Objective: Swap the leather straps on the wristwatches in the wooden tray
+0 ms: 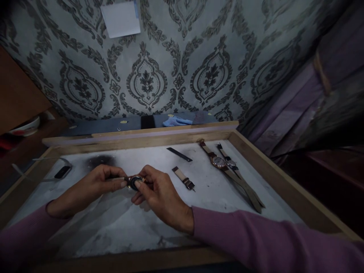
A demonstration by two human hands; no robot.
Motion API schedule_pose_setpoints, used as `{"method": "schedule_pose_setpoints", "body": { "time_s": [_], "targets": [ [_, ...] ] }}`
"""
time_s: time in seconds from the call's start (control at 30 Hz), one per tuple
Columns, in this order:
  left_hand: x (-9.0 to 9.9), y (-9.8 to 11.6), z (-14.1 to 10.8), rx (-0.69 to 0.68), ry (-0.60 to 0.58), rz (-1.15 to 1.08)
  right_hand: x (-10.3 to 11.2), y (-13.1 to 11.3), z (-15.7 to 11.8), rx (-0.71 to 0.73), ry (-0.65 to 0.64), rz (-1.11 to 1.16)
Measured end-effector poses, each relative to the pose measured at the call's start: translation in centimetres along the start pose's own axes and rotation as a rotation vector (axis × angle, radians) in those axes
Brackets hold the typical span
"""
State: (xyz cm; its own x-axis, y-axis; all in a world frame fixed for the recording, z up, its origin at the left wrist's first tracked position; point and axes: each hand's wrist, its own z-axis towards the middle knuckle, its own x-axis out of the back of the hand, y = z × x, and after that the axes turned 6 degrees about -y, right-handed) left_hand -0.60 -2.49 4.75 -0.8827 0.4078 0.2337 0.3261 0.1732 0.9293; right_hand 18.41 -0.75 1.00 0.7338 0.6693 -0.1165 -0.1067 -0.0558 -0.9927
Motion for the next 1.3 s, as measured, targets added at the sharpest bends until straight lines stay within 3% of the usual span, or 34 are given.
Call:
{"method": "schedule_pose_setpoints", "body": {
  "time_s": [0.23, 0.53, 1.3],
  "targets": [
    [-0.1, 0.2, -0.1, 0.024, 0.007, -0.04, 0.0, -0.2, 0.0, -0.015, 0.0, -0.025],
    [-0.1, 0.2, 0.1, 0.151, -0.016, -0.228, 0.0, -0.2, -0.2, 0.007, -0.009, -0.075],
    [0.2, 0.0, -0.1, 0.109, -0.018, -0.252, 0.2, -1.3, -0.3, 0.014, -0.011, -0.071]
  ]
}}
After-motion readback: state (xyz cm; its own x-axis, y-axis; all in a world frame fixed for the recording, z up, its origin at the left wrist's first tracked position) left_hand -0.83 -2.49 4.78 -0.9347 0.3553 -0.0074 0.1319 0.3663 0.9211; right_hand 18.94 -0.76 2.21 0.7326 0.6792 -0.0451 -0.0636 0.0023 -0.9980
